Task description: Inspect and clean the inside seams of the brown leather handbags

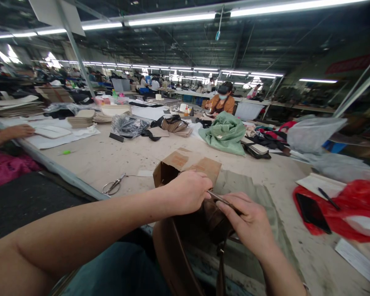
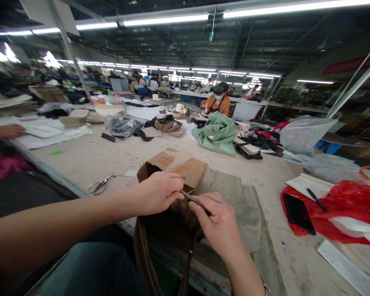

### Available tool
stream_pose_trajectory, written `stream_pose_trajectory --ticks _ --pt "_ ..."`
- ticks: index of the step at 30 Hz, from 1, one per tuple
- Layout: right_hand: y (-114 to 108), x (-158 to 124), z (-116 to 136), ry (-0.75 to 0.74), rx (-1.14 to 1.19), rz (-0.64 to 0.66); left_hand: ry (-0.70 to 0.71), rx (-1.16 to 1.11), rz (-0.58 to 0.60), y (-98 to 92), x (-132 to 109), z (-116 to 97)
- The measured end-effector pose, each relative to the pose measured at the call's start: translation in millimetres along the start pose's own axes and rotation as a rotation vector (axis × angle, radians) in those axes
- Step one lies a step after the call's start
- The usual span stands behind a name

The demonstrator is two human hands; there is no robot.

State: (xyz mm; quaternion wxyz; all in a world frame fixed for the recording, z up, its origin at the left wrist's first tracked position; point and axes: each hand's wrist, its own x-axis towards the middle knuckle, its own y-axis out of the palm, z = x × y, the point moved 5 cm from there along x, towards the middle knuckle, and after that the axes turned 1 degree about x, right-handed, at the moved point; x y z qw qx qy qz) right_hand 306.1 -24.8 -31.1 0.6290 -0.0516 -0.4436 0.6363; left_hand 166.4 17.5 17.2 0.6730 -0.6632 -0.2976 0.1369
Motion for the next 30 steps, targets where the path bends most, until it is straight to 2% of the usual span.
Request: stream_pose_trajectory --ticks 10,15,19,24,26,30 --pt "2 -1 6 -0.070 -0.136 -0.016 -0.010 0.037 -0.027 3.9 -1 1" --pt "0 -1 11 -0.062 -0.205 0.073 -0.021 0.044 -0.018 4.7 1 -1" --pt "2 2 13 -0.063 -0.275 0.046 -0.037 0.031 -0.008 3.5 -1 0" --pt "6 4 12 -0.076 -0.283 -0.012 0.036 -0.120 -0.085 -12.6 -16 7" --pt "5 4 11 -0.082 -0.279 -0.032 0.069 -0.116 -0.109 -20.8 -27 10" --pt "-2 -3 13 -0.077 -0.294 -0.018 0.066 0.019 -0.033 -23.9 -43 18"
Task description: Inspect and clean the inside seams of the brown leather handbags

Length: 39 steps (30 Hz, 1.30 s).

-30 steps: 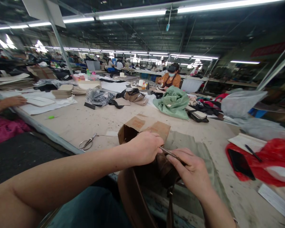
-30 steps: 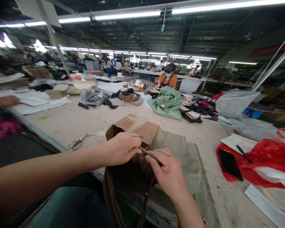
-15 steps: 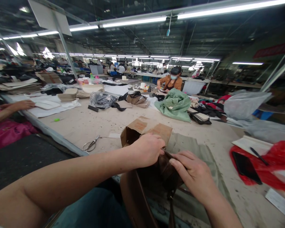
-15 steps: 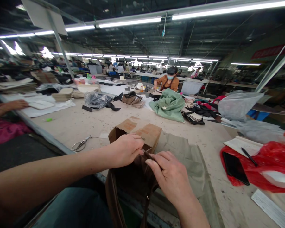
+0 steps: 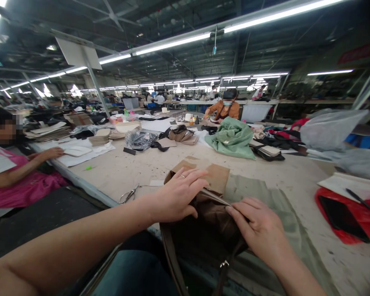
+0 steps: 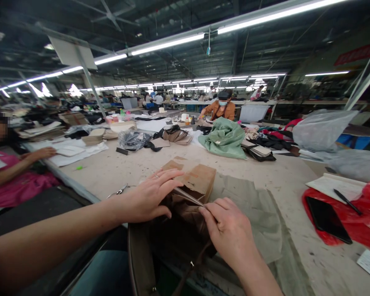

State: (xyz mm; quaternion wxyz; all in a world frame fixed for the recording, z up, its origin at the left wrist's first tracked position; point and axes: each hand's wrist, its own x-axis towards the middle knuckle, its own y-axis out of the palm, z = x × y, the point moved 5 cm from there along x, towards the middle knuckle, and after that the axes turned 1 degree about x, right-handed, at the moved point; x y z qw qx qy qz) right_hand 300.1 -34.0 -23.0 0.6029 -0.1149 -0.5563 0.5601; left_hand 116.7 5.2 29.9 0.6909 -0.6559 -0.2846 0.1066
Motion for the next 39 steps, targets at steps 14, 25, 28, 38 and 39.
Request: stream_pose_trajectory --ticks 14,25,28,38,39 --pt "-18 -29 6 0.037 -0.052 0.052 0.155 0.134 -0.007 0.2 7 -15" --pt "-16 -31 2 0.048 -0.067 0.023 -0.023 0.201 -0.027 -3.6 2 -12" --pt "-15 -31 0 0.042 -0.081 0.021 -0.078 0.264 -0.032 -3.3 -2 -11" --pt "-15 -28 -1 0.084 -0.125 0.006 0.190 0.158 0.080 -2.3 -4 -22" --pt "-15 -27 -1 0.085 -0.121 0.009 0.217 0.139 0.088 -2.7 -5 -22"
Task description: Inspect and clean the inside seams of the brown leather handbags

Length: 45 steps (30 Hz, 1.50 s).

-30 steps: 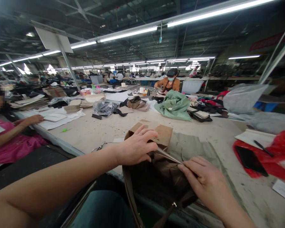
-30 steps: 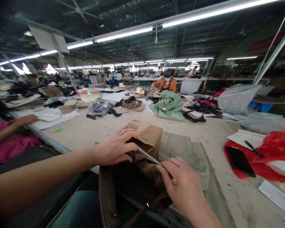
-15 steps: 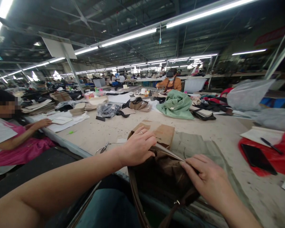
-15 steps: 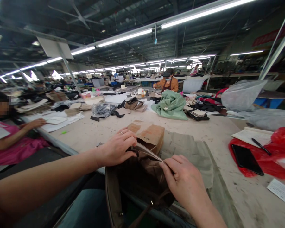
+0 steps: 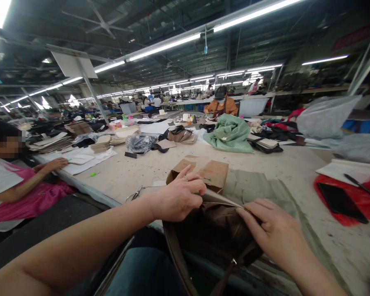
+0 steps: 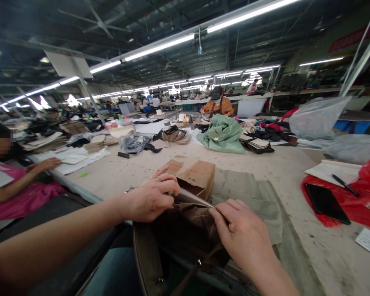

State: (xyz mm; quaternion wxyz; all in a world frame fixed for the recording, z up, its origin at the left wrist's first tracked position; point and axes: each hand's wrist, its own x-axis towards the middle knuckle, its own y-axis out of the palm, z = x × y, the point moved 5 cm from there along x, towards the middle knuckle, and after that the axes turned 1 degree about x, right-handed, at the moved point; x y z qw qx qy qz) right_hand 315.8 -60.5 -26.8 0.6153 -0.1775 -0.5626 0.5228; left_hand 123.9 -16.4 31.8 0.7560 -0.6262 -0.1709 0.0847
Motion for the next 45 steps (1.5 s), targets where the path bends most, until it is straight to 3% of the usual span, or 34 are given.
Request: stream_pose_trajectory --ticks 5,13,19,24,28,38,45 --pt "0 4 -6 0.056 -0.029 -0.063 0.049 -0.064 -0.001 -0.6 -9 4" --pt "4 4 6 0.034 0.031 -0.013 -0.170 -0.042 -0.053 -0.8 -16 25" --pt "2 6 7 0.030 0.035 -0.040 -0.281 -0.058 -0.347 -22.3 -19 33" --pt "3 5 6 0.010 0.060 -0.027 -0.096 -0.069 -0.161 -28.0 7 4" --pt "3 3 9 0.005 0.051 -0.033 -0.092 -0.063 -0.117 -19.6 32 -13" --pt "3 3 9 0.011 0.047 -0.016 -0.017 -0.146 -0.072 7.7 45 -4" --pt "3 3 11 -0.010 0.044 -0.035 -0.096 -0.259 -0.056 21.7 48 5"
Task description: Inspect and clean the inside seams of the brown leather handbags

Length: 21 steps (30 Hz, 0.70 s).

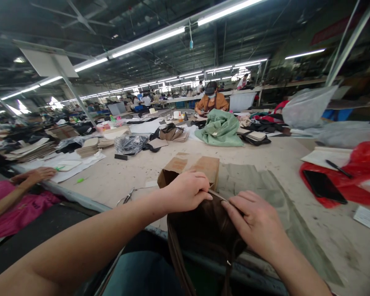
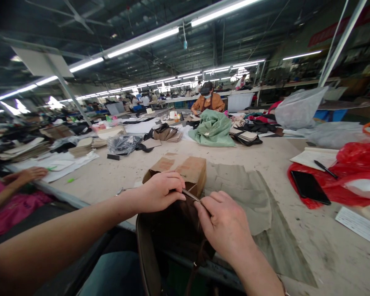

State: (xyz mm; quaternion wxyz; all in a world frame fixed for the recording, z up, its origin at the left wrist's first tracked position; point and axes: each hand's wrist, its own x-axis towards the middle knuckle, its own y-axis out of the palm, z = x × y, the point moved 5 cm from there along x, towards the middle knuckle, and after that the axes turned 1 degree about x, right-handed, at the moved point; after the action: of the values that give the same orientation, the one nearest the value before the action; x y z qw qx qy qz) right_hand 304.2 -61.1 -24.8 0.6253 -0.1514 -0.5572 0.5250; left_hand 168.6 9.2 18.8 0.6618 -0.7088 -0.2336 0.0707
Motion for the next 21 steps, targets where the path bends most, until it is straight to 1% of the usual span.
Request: stream_pose_trajectory --ticks 5,10,15,17,21 --pt "0 0 3 0.011 0.028 0.002 -0.099 0.013 -0.041 3.6 1 3" --pt "-3 -2 2 0.010 0.019 0.033 -0.159 0.026 -0.032 3.2 1 1" --pt "-14 -2 4 0.020 0.044 0.125 -0.180 0.057 -0.033 4.8 -2 -2" --pt "-15 1 7 0.025 0.004 0.145 -0.179 0.061 -0.040 6.9 -2 -2" --pt "-11 11 13 0.031 -0.201 0.120 -0.183 0.040 -0.079 3.8 -2 1"
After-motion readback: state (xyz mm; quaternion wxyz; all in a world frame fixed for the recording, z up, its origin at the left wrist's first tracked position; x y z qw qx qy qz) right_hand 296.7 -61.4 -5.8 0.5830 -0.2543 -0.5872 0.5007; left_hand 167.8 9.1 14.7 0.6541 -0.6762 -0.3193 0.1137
